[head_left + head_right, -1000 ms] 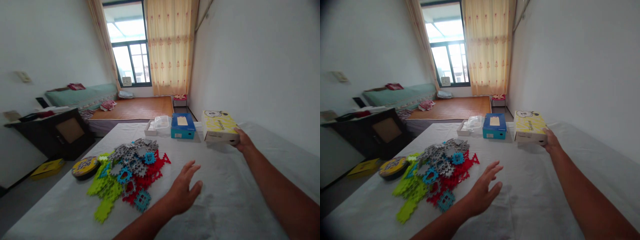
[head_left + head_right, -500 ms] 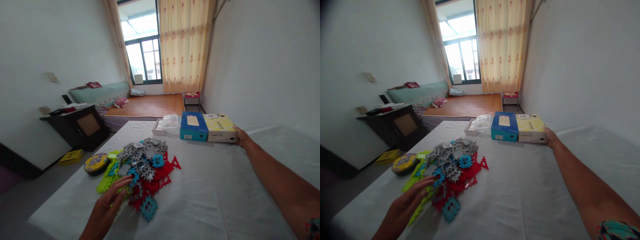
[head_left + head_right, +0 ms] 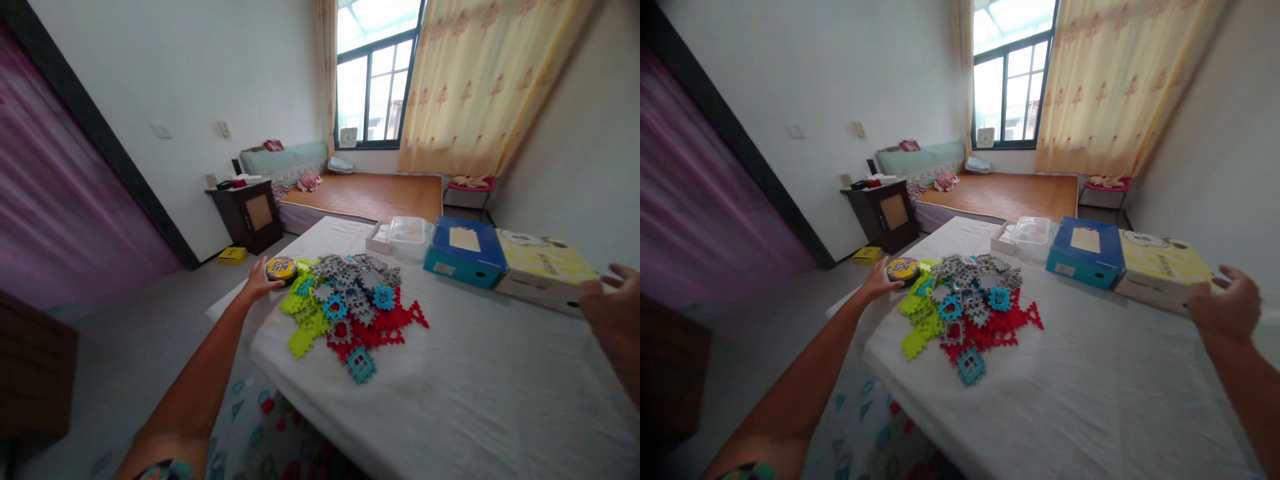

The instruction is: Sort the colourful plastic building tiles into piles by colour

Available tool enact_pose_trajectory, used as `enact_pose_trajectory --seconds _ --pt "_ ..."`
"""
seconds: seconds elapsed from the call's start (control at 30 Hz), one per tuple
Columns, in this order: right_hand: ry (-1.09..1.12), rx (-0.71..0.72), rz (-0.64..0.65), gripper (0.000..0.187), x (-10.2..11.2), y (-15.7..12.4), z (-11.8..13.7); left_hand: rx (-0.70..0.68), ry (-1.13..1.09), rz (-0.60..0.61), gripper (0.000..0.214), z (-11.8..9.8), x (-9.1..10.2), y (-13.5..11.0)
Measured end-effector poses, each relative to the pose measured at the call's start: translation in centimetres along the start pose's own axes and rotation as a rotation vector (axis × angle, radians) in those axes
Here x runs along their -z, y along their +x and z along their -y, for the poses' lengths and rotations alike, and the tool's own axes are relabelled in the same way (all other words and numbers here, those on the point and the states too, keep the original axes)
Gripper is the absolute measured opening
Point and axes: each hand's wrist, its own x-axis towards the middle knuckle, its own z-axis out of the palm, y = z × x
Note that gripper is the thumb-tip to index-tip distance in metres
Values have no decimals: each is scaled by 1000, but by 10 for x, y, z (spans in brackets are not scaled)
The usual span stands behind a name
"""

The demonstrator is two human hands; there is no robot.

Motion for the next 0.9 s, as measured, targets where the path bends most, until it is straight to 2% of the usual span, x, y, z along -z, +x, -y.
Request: enact_pose_trajectory --seconds 0.03,0.1,0.23,0.3,0.4,0.5,0.57,0.63,0.7,0.77,0.83,0.9 --pt "49 -16 -12 61 1 -7 8 -20 13 15 113 5 -7 5" --pt "138 -49 54 58 6 -24 29 -53 -22 31 121 12 -22 10" --pt "209 73 186 53 16 -59 73 -106 -221 -5 113 20 -42 15" --pt "262 146 247 50 18 -74 90 -106 -269 -52 108 21 -44 15" --pt "344 292 306 46 22 -96 118 -100 -275 -154 106 10 -32 7" --pt "422 492 336 42 34 -122 163 -238 -293 -188 108 -26 -10 -14" --pt "497 634 359 40 43 -142 204 -379 -339 -158 108 -63 2 -37" --pt "574 747 433 42 49 -162 248 -488 -383 -77 111 -101 4 -62" --pt "636 814 526 52 51 -180 287 -564 -406 -4 113 -134 -3 -87" --pt "660 812 607 73 47 -194 317 -625 -418 64 111 -156 -15 -108" --pt "653 773 680 89 41 -201 334 -661 -424 112 112 -168 -29 -123" --pt "649 747 749 90 36 -202 340 -662 -444 143 113 -171 -41 -132"
